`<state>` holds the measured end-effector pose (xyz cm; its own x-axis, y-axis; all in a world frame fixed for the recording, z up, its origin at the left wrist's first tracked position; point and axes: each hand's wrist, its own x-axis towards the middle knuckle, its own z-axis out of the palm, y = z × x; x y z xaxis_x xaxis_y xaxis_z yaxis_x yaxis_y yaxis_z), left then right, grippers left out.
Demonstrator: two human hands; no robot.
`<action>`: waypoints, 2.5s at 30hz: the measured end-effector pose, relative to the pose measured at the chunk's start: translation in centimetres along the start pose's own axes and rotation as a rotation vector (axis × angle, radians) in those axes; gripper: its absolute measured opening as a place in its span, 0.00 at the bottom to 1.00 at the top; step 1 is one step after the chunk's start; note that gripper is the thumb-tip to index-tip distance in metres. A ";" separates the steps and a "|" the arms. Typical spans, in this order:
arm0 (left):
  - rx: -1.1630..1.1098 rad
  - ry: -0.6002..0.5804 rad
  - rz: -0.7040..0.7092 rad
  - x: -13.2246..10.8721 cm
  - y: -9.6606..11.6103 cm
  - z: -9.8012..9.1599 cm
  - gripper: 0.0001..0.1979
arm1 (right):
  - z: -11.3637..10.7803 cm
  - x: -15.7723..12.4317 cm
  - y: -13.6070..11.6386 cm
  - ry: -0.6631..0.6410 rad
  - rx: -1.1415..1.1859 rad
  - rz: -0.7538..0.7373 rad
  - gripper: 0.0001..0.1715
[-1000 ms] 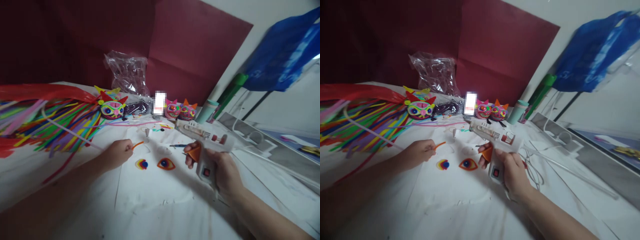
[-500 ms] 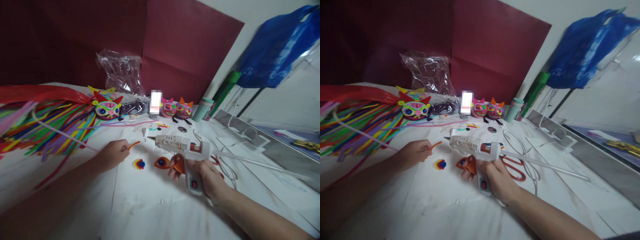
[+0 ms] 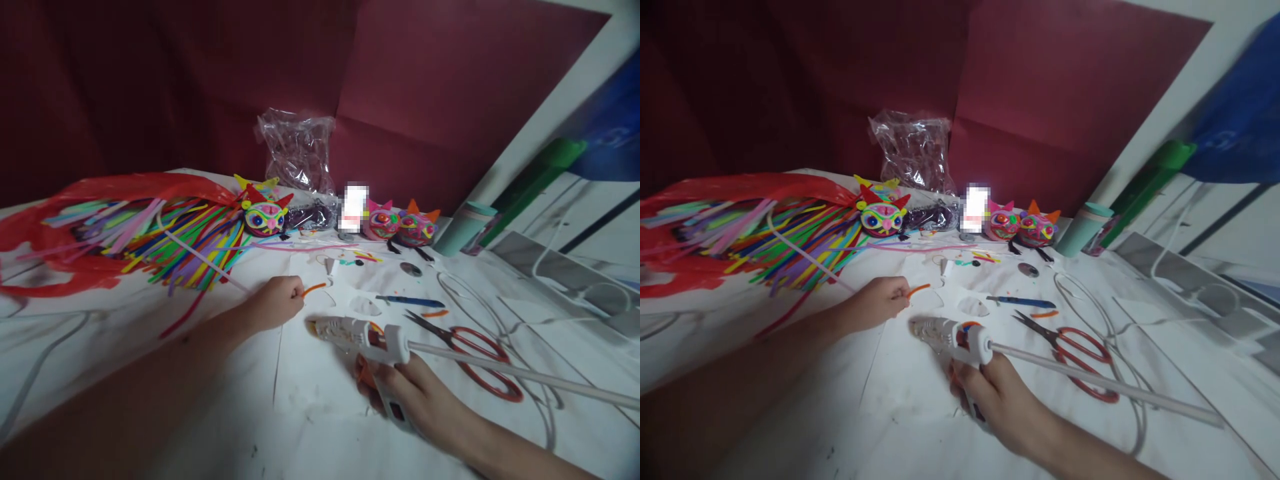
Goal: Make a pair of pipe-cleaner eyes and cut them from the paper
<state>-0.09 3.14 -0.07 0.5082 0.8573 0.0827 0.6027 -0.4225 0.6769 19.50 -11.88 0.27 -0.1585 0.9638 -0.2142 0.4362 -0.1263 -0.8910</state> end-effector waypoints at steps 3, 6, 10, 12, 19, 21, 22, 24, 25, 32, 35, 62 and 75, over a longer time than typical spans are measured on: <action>0.002 0.002 0.011 0.0 0.0 0.0 0.05 | 0.0 0.1 0.0 0.006 -0.077 -0.037 0.28; 0.004 0.005 0.021 0.0 -0.1 0.0 0.06 | 0.0 0.2 0.0 0.010 -0.110 -0.063 0.25; 0.003 0.009 0.029 0.0 -0.3 0.1 0.05 | 0.0 0.4 0.2 0.043 -0.156 -0.103 0.22; 0.002 0.012 0.032 0.1 -0.3 0.2 0.05 | 0.0 0.4 0.3 0.044 -0.176 -0.118 0.22; -0.001 0.013 0.040 0.1 -0.4 0.2 0.05 | -0.1 0.1 -0.2 0.060 -0.235 -0.190 0.19; -0.002 0.011 0.041 0.1 -0.5 0.3 0.05 | -0.1 0.1 -0.3 0.068 -0.239 -0.188 0.19; -0.002 0.011 0.041 0.1 -0.5 0.3 0.05 | -0.1 0.2 -0.3 0.073 -0.239 -0.184 0.18; -0.002 0.012 0.040 0.0 -0.5 0.3 0.05 | 0.0 0.2 -0.3 0.084 -0.233 -0.177 0.18; -0.001 0.013 0.038 0.0 -0.5 0.3 0.05 | 0.0 0.3 -0.2 0.085 -0.228 -0.170 0.18; 0.002 0.017 0.038 0.0 -0.4 0.2 0.05 | -0.1 0.1 -0.4 0.072 -0.222 -0.134 0.20; 0.004 0.016 0.043 0.0 -0.5 0.2 0.05 | 0.0 0.1 -0.4 0.075 -0.204 -0.140 0.19; 0.013 0.020 0.056 0.0 -0.6 0.3 0.05 | 0.0 0.3 -0.4 0.058 -0.222 -0.126 0.20; 0.023 0.020 0.051 0.1 -0.5 0.2 0.06 | -0.1 0.2 -0.2 0.053 -0.211 -0.131 0.21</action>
<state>-0.21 3.34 -0.57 0.5264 0.8401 0.1312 0.5902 -0.4721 0.6548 19.44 -11.62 0.41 -0.1818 0.9804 -0.0758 0.5910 0.0474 -0.8053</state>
